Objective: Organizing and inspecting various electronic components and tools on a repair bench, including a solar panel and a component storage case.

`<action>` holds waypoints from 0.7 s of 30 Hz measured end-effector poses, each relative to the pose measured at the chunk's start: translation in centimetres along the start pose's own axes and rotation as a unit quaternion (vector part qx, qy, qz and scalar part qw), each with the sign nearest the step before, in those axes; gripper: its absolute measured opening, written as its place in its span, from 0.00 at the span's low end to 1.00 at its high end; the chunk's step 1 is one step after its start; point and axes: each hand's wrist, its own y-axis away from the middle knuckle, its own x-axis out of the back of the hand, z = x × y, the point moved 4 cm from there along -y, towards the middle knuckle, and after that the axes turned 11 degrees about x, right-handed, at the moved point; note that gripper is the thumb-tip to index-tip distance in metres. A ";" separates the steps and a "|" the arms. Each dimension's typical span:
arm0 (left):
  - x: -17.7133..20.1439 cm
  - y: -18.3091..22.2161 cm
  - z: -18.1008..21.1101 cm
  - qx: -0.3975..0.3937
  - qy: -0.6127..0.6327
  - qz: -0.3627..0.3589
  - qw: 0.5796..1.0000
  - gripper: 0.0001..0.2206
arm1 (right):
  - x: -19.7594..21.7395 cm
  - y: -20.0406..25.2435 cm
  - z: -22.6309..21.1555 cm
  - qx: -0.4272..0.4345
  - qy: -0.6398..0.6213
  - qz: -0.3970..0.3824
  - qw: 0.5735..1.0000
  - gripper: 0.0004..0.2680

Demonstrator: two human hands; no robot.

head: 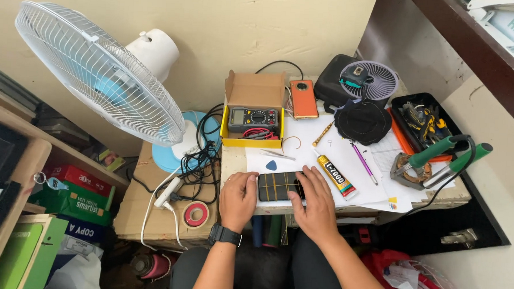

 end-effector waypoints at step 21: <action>0.5 0.5 1.6 -0.043 -0.016 0.048 0.998 0.11 | -0.9 0.9 0.8 0.030 0.014 0.051 0.998 0.12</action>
